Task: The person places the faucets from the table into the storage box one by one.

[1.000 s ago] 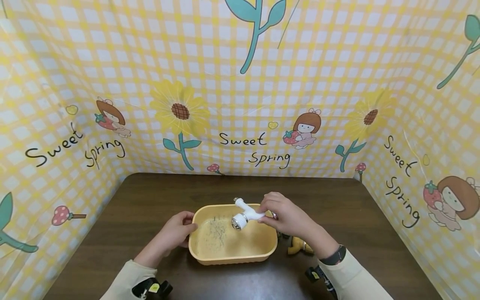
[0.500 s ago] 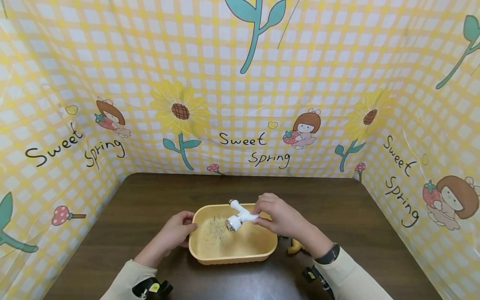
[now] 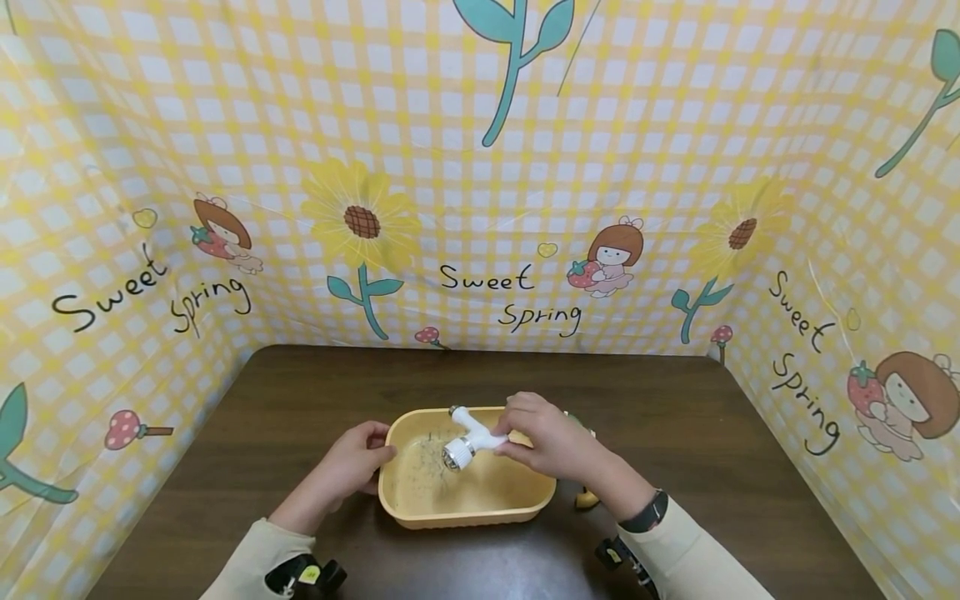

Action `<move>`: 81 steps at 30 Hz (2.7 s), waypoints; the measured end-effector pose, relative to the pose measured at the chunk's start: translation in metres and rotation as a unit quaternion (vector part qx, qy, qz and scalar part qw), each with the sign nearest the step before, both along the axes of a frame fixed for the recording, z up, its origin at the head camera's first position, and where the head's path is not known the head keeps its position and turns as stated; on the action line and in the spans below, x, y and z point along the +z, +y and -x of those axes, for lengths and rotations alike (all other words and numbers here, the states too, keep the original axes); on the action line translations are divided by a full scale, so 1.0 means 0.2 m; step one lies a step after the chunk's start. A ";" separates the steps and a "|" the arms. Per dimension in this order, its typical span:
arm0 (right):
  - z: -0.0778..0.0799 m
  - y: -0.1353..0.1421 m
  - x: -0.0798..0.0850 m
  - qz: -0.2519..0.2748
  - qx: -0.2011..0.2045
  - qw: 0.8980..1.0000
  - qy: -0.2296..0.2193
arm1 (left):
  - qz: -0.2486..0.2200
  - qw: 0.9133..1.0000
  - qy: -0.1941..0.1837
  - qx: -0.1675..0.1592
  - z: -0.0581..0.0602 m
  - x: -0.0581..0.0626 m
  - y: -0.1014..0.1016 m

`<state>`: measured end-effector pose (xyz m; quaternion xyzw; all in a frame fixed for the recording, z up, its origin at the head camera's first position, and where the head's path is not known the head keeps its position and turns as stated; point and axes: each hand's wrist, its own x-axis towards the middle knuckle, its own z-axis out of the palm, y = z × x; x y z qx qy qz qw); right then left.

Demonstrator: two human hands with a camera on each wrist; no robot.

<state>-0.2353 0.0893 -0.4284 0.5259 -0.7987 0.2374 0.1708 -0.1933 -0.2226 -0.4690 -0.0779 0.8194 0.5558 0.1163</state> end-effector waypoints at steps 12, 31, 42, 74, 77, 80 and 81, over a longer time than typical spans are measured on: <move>-0.02 -0.04 0.00 -0.010 0.001 1.000 0.007 | 0.000 1.000 0.002 0.002 0.00 0.00 0.00; -0.04 -0.10 -0.03 -0.027 0.007 1.000 -0.001 | -0.001 1.000 0.007 0.004 -0.01 0.00 0.00; -0.05 -0.14 -0.03 -0.041 0.000 0.999 -0.008 | -0.003 1.000 0.007 0.001 -0.01 0.01 0.00; -0.06 -0.24 -0.10 -0.059 0.004 0.998 -0.016 | -0.004 1.000 0.006 0.003 -0.01 0.00 0.00; -0.06 -0.24 -0.11 -0.063 0.004 0.998 -0.015 | -0.002 1.000 0.005 0.004 0.00 0.00 0.00; -0.05 -0.25 -0.13 -0.067 0.004 0.998 -0.012 | 0.001 1.000 0.004 0.004 0.00 0.00 0.00; -0.05 -0.26 -0.13 -0.069 0.005 0.998 -0.011 | 0.002 1.000 0.004 0.005 0.00 0.00 0.00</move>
